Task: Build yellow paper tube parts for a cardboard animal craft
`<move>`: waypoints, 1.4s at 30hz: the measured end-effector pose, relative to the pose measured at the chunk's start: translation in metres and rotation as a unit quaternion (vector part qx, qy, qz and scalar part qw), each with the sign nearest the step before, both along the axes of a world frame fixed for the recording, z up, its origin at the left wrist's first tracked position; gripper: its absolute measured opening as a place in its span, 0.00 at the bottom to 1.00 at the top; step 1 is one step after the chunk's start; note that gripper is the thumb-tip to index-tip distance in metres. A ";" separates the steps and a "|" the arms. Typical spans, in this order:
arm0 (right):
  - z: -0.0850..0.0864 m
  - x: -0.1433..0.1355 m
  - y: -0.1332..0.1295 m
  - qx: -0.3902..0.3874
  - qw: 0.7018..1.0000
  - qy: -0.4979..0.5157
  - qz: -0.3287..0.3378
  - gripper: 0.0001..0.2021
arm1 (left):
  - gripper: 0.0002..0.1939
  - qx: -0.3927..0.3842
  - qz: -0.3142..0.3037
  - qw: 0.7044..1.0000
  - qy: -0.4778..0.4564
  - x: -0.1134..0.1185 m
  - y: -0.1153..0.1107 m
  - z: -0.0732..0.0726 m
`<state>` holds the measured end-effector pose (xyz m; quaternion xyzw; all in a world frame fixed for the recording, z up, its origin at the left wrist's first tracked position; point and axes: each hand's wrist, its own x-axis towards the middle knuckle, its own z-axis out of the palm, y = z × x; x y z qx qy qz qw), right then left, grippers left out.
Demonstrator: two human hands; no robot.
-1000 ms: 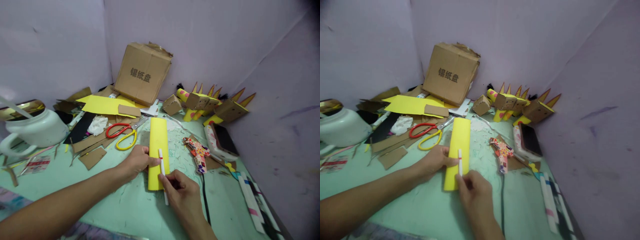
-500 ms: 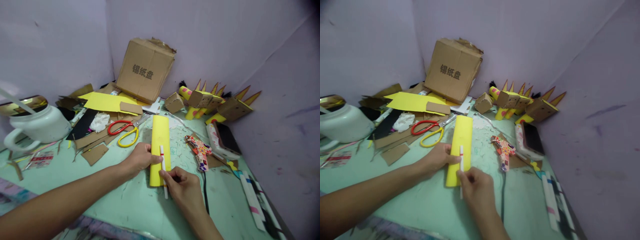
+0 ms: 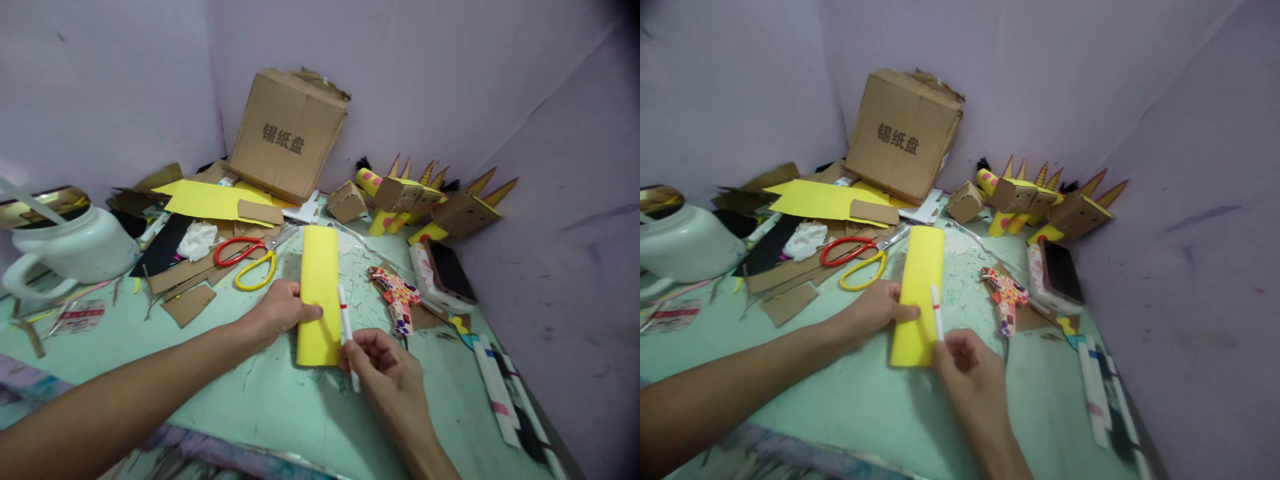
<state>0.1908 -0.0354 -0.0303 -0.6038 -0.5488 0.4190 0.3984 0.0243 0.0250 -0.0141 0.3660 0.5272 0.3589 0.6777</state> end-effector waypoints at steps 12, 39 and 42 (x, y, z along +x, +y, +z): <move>0.027 0.045 0.023 -0.032 0.970 0.239 0.029 0.12 | 0.08 -0.010 -0.019 1.000 0.005 -0.004 0.003 0.001; 0.004 -0.023 0.053 -0.037 0.988 0.148 0.019 0.18 | 0.07 0.022 -0.070 0.997 0.019 -0.004 0.002 0.005; 0.001 -0.025 0.052 -0.029 0.988 0.154 0.004 0.16 | 0.08 0.027 -0.086 0.996 0.014 -0.005 0.002 0.006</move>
